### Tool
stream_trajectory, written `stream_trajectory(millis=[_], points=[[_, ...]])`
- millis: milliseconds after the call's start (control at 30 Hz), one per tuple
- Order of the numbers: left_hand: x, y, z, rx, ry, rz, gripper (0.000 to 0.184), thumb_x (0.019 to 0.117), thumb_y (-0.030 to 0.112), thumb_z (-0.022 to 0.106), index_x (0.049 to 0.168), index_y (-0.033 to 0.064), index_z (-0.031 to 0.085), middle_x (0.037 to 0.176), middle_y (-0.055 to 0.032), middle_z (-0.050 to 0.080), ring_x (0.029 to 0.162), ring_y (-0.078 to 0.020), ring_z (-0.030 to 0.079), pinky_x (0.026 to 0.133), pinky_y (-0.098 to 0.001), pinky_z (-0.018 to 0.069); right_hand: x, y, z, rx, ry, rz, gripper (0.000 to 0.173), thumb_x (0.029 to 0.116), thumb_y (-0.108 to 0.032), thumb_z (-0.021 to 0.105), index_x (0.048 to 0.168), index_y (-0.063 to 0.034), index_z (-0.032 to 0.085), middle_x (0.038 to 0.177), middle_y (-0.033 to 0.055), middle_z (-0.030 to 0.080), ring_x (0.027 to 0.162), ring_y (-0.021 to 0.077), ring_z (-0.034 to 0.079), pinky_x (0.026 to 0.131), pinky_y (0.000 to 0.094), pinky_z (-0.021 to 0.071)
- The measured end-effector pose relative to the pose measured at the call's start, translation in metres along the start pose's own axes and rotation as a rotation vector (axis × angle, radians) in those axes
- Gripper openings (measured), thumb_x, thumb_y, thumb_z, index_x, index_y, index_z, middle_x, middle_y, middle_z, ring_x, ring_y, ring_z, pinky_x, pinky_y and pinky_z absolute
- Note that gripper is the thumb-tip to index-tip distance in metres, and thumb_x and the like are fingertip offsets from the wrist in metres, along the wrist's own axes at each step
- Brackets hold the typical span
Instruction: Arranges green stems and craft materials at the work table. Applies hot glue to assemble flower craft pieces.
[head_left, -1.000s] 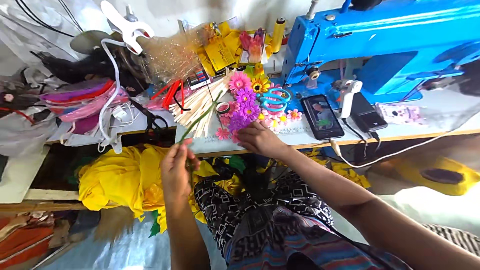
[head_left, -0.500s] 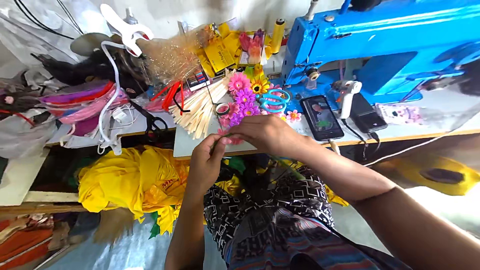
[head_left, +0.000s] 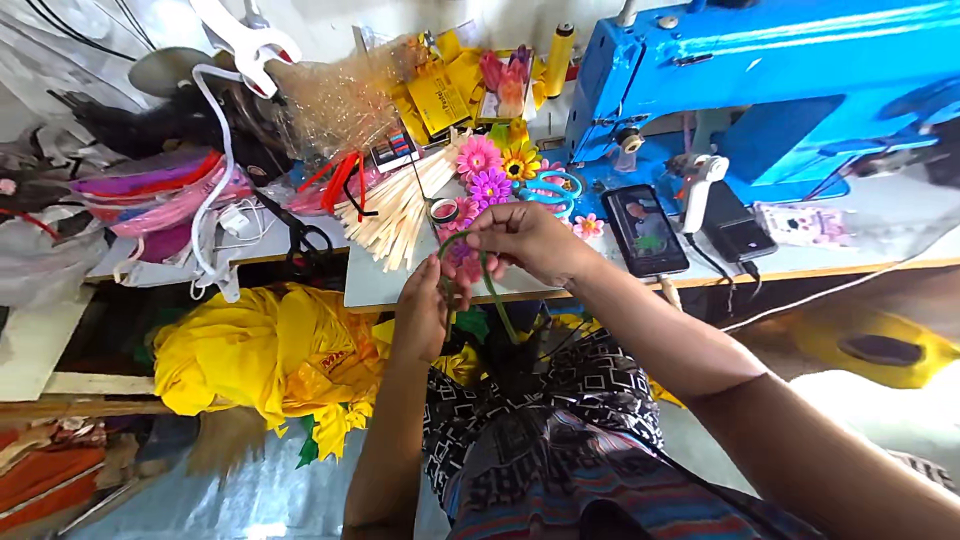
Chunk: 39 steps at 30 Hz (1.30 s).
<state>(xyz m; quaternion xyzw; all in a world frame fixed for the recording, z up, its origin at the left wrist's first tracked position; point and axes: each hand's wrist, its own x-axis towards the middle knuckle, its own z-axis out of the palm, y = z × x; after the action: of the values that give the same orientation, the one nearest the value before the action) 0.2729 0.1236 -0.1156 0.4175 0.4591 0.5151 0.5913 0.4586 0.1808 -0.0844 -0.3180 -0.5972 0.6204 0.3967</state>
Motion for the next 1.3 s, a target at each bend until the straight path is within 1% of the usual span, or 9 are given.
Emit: stream_trajectory(millis=[167, 233, 367, 533, 667, 767, 867, 1067, 1300], points=[[0.001, -0.011, 0.018, -0.052, 0.145, -0.013, 0.042, 0.1138, 0.033, 0.026, 0.120, 0.0052, 0.056, 0.090, -0.0027, 0.066, 0.078, -0.0126, 0.068, 0.070, -0.0298, 0.0589, 0.011, 0.013, 0.014, -0.057, 0.120, -0.072, 0.006, 0.1013, -0.008, 0.062, 0.103, -0.0028, 0.064, 0.083, 0.0008, 0.068, 0.067, 0.0071, 0.068, 0.063, 0.0242, 0.0605], [-0.001, -0.014, 0.019, -0.095, 0.162, 0.036, 0.039, 0.1134, 0.027, 0.027, 0.111, 0.0018, 0.057, 0.080, -0.0028, 0.064, 0.072, -0.0119, 0.065, 0.072, -0.0294, 0.0576, 0.011, 0.015, 0.019, -0.119, 0.107, -0.080, 0.007, 0.1023, -0.010, 0.061, 0.105, -0.0044, 0.064, 0.084, 0.0002, 0.068, 0.068, 0.0070, 0.067, 0.064, 0.0246, 0.0609], [-0.012, -0.015, 0.010, -0.090, 0.193, 0.102, 0.028, 0.1130, 0.022, 0.027, 0.102, 0.0067, 0.048, 0.063, 0.0076, 0.041, 0.049, -0.0004, 0.040, 0.047, -0.0161, 0.0394, 0.015, 0.023, 0.033, -0.070, 0.061, -0.051, 0.008, 0.0997, -0.009, 0.060, 0.096, -0.0102, 0.066, 0.077, -0.0039, 0.066, 0.065, 0.0035, 0.061, 0.062, 0.0199, 0.0540], [-0.025, -0.025, -0.006, 0.203, 0.172, 0.447, 0.034, 0.1107, 0.017, 0.032, 0.100, -0.0047, 0.056, 0.068, 0.0069, 0.045, 0.055, 0.0036, 0.040, 0.053, -0.0143, 0.0387, 0.022, 0.031, 0.064, 0.436, -0.044, -0.084, 0.023, 0.1019, -0.012, 0.052, 0.090, -0.0157, 0.072, 0.103, 0.0037, 0.075, 0.091, 0.0083, 0.070, 0.080, 0.0224, 0.0580], [-0.022, -0.016, -0.030, 0.290, 0.006, 0.555, 0.035, 0.1107, 0.017, 0.033, 0.093, -0.0020, 0.056, 0.068, 0.0080, 0.044, 0.056, 0.0063, 0.039, 0.054, -0.0120, 0.0364, 0.030, 0.025, 0.092, 0.661, -0.052, -0.128, 0.022, 0.1061, -0.016, 0.051, 0.093, -0.0155, 0.070, 0.097, 0.0065, 0.076, 0.083, 0.0107, 0.073, 0.070, 0.0229, 0.0609], [-0.006, 0.032, -0.110, 0.630, -0.215, 0.461, 0.038, 0.1085, 0.017, 0.040, 0.103, -0.0067, 0.070, 0.087, -0.0062, 0.068, 0.075, -0.0039, 0.059, 0.071, -0.0227, 0.0504, 0.044, 0.026, 0.086, 0.498, 0.025, -0.316, 0.014, 0.1034, -0.024, 0.060, 0.099, -0.0199, 0.073, 0.098, 0.0020, 0.076, 0.086, 0.0092, 0.073, 0.077, 0.0234, 0.0611], [0.031, 0.098, -0.234, 0.989, 0.048, 0.406, 0.030, 0.1057, 0.020, 0.053, 0.113, -0.0015, 0.073, 0.114, -0.0154, 0.070, 0.107, -0.0232, 0.068, 0.096, -0.0440, 0.0543, 0.060, 0.018, 0.063, 0.275, 0.074, -0.383, 0.013, 0.1019, -0.033, 0.062, 0.103, -0.0271, 0.074, 0.097, -0.0051, 0.076, 0.080, 0.0041, 0.071, 0.068, 0.0179, 0.0597], [0.146, 0.197, -0.463, 1.159, 0.859, 0.172, 0.038, 0.1051, 0.023, 0.056, 0.119, -0.0108, 0.068, 0.120, -0.0388, 0.063, 0.115, -0.0577, 0.059, 0.099, -0.0750, 0.0402, 0.092, 0.015, 0.037, 0.047, -0.081, -0.133, 0.018, 0.1037, -0.032, 0.060, 0.115, -0.0363, 0.074, 0.101, -0.0160, 0.075, 0.073, -0.0053, 0.066, 0.062, 0.0129, 0.0547], [0.244, 0.235, -0.576, 1.560, 0.949, -0.123, 0.039, 0.1040, 0.027, 0.055, 0.125, -0.0032, 0.068, 0.144, -0.0384, 0.048, 0.140, -0.0627, 0.031, 0.106, -0.0840, 0.0187, 0.139, 0.030, 0.059, -0.051, -0.197, 0.119, 0.016, 0.1028, -0.020, 0.061, 0.111, -0.0254, 0.074, 0.103, -0.0149, 0.073, 0.077, -0.0049, 0.064, 0.067, 0.0174, 0.0553]])
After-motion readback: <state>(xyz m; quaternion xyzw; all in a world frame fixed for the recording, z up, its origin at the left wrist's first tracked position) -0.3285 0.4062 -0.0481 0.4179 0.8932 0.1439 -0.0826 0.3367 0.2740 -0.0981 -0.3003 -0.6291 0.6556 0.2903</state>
